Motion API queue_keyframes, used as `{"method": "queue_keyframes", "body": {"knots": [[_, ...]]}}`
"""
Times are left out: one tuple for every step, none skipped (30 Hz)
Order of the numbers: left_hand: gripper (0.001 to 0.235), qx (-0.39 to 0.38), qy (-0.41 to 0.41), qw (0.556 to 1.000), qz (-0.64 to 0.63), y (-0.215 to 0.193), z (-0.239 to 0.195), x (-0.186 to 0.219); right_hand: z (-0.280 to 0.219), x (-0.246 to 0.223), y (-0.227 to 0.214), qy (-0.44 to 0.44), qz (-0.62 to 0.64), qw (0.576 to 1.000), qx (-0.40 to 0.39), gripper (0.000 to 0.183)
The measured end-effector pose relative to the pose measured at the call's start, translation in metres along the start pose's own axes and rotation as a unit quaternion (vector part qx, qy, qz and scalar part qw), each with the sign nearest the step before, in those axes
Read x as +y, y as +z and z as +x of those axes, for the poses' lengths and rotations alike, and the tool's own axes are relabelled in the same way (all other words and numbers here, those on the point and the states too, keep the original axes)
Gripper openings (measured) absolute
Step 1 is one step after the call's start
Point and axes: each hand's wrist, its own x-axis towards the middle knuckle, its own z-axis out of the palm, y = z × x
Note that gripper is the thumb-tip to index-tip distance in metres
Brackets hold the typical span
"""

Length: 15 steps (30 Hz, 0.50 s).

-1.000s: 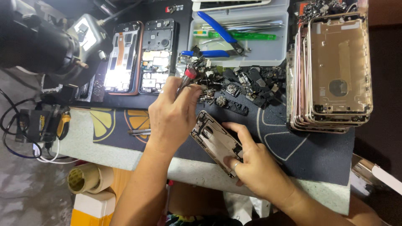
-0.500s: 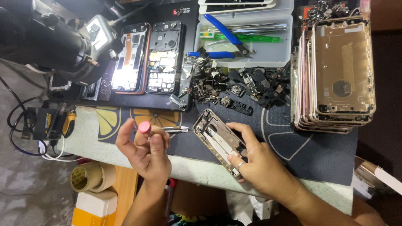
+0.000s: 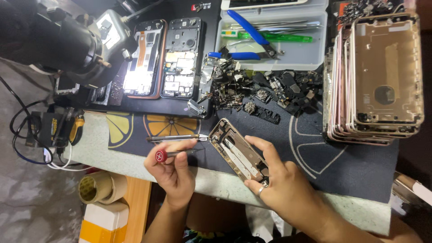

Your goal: The person uses a screwdriver to remove screws from a disassembled smartphone chassis, then uses a precision knife to pry and separate internal components. The person continues to unscrew and adjust parts within the phone frame.

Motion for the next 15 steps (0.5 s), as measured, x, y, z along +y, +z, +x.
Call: {"method": "queue_keyframes", "body": {"knots": [[0.043, 0.004, 0.002, 1.000, 0.009, 0.000, -0.002, -0.001, 0.000, 0.000, 0.000, 0.002, -0.006, 1.000, -0.001, 0.087], [0.047, -0.002, 0.030, 0.999, 0.036, 0.000, -0.002, -0.002, 0.000, 0.000, 0.000, -0.007, -0.013, 1.000, 0.007, 0.088], [0.051, -0.008, 0.059, 0.996, 0.064, -0.001, -0.002, -0.002, 0.000, 0.000, 0.001, -0.017, -0.019, 1.000, 0.015, 0.088], [0.056, -0.014, 0.088, 0.992, 0.089, 0.000, 0.000, -0.003, 0.001, 0.001, 0.000, -0.026, -0.026, 0.999, 0.026, 0.088], [0.056, -0.014, 0.096, 0.991, 0.089, 0.001, 0.001, -0.005, 0.002, 0.002, -0.001, -0.037, -0.014, 0.999, 0.027, 0.087], [0.058, -0.014, 0.102, 0.991, 0.089, 0.002, 0.002, -0.006, 0.002, 0.003, -0.002, -0.047, -0.002, 0.999, 0.027, 0.087], [0.060, -0.014, 0.108, 0.990, 0.089, 0.004, 0.002, -0.006, 0.002, 0.005, -0.002, -0.057, 0.009, 0.998, 0.027, 0.086], [0.063, -0.024, 0.109, 0.989, 0.094, 0.004, 0.002, -0.006, 0.002, 0.006, -0.002, -0.045, 0.005, 0.999, 0.022, 0.087], [0.066, -0.034, 0.111, 0.988, 0.098, 0.005, 0.001, -0.005, 0.001, 0.007, -0.002, -0.032, 0.001, 0.999, 0.016, 0.088], [0.069, -0.043, 0.114, 0.987, 0.103, 0.006, 0.002, -0.005, 0.001, 0.007, -0.002, -0.021, -0.004, 1.000, 0.011, 0.088], [0.071, -0.048, 0.113, 0.987, 0.102, 0.007, 0.002, -0.004, 0.001, 0.007, -0.002, -0.040, -0.007, 0.999, 0.023, 0.087], [0.072, -0.054, 0.111, 0.987, 0.101, 0.007, 0.002, -0.003, 0.001, 0.007, -0.001, -0.059, -0.011, 0.998, 0.034, 0.087], [0.074, -0.060, 0.109, 0.987, 0.100, 0.008, 0.002, -0.002, 0.001, 0.007, -0.001, -0.078, -0.014, 0.996, 0.045, 0.086], [0.075, -0.058, 0.098, 0.989, 0.097, 0.009, 0.002, -0.001, 0.000, 0.008, -0.001, -0.085, -0.017, 0.995, 0.047, 0.087], [0.075, -0.056, 0.087, 0.990, 0.094, 0.009, 0.001, 0.000, 0.000, 0.008, -0.003, -0.091, -0.021, 0.994, 0.050, 0.087]]}}
